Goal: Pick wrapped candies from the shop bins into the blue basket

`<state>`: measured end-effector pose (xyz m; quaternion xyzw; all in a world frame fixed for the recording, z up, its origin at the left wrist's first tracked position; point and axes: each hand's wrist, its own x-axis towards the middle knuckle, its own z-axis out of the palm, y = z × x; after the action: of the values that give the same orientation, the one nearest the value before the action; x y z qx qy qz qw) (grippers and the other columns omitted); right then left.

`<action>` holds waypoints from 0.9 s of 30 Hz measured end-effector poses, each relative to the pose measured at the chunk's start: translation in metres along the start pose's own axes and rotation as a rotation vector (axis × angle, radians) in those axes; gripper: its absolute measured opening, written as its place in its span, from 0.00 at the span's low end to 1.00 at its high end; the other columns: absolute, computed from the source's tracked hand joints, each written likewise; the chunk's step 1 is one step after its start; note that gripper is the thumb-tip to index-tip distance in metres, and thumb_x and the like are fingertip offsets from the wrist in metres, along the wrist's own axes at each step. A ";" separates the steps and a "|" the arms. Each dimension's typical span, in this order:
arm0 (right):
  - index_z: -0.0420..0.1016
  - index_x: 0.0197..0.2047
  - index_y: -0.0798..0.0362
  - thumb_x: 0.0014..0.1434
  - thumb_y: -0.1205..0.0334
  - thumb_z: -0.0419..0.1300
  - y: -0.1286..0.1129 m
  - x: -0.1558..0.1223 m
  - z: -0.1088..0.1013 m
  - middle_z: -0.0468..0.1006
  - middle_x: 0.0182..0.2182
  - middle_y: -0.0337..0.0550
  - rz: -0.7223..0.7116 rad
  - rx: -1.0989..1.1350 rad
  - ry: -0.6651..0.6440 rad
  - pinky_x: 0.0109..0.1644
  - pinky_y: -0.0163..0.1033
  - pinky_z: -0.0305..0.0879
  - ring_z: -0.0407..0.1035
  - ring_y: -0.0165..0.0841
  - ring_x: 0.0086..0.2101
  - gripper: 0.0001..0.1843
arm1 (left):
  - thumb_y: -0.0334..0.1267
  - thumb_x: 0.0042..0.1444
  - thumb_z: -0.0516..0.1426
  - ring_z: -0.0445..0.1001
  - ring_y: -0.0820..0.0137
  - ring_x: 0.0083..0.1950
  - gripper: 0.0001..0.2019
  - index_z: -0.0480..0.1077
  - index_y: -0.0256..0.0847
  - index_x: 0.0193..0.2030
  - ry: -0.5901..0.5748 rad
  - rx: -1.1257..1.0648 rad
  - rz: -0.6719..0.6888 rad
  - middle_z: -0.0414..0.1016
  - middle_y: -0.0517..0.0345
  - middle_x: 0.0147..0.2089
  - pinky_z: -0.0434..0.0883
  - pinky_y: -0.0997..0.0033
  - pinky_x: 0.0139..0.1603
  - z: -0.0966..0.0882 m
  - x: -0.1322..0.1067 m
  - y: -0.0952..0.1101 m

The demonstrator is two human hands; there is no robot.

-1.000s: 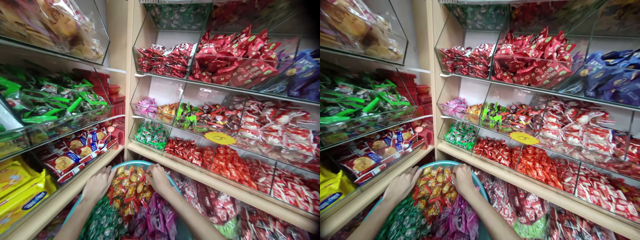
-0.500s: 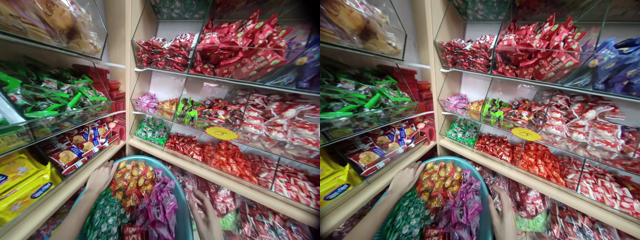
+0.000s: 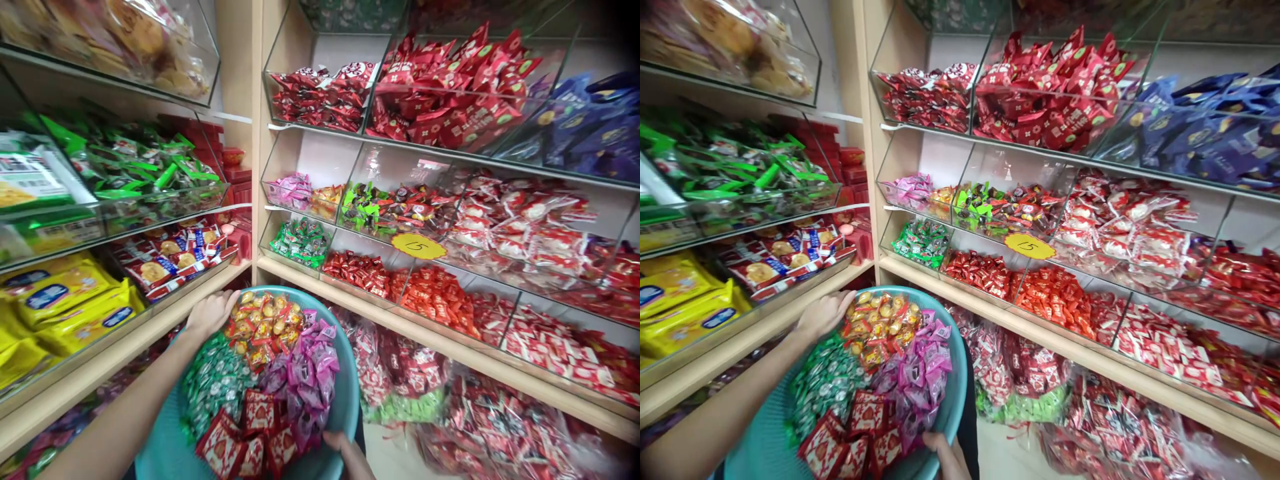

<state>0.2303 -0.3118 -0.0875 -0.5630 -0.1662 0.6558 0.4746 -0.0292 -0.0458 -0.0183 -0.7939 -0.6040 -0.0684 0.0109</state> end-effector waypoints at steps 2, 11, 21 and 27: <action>0.65 0.47 0.48 0.43 0.50 0.62 -0.005 -0.004 0.008 0.77 0.34 0.42 0.100 0.053 -0.062 0.36 0.48 0.73 0.74 0.44 0.39 0.27 | 0.52 0.62 0.30 0.74 0.61 0.49 0.31 0.68 0.39 0.48 -0.016 -0.009 -0.022 0.76 0.46 0.47 0.66 0.63 0.49 -0.001 -0.002 0.001; 0.59 0.30 0.52 0.42 0.62 0.60 -0.004 -0.017 0.008 0.69 0.19 0.31 0.153 0.118 -0.123 0.31 0.35 0.70 0.66 0.26 0.21 0.13 | 0.53 0.62 0.34 0.61 0.63 0.63 0.31 0.55 0.37 0.64 -0.001 -0.106 -0.025 0.62 0.47 0.64 0.59 0.64 0.61 -0.009 -0.029 0.001; 0.57 0.27 0.51 0.36 0.64 0.60 0.004 -0.012 0.010 0.63 0.15 0.27 0.135 0.148 -0.004 0.28 0.33 0.67 0.61 0.24 0.18 0.14 | 0.37 0.60 0.42 0.69 0.63 0.54 0.18 0.71 0.41 0.48 -0.228 -0.148 0.118 0.73 0.49 0.50 0.66 0.64 0.55 -0.023 -0.172 0.045; 0.61 0.25 0.52 0.39 0.62 0.63 0.013 -0.006 -0.002 0.63 0.15 0.30 0.089 0.053 -0.029 0.24 0.32 0.65 0.63 0.27 0.18 0.13 | 0.34 0.57 0.43 0.66 0.54 0.57 0.21 0.68 0.34 0.53 -0.360 -0.144 0.036 0.68 0.40 0.56 0.65 0.53 0.57 -0.005 -0.202 0.067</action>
<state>0.2261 -0.3238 -0.0943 -0.5474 -0.1305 0.6886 0.4574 -0.0179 -0.2584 -0.0333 -0.8027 -0.5755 0.0318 -0.1530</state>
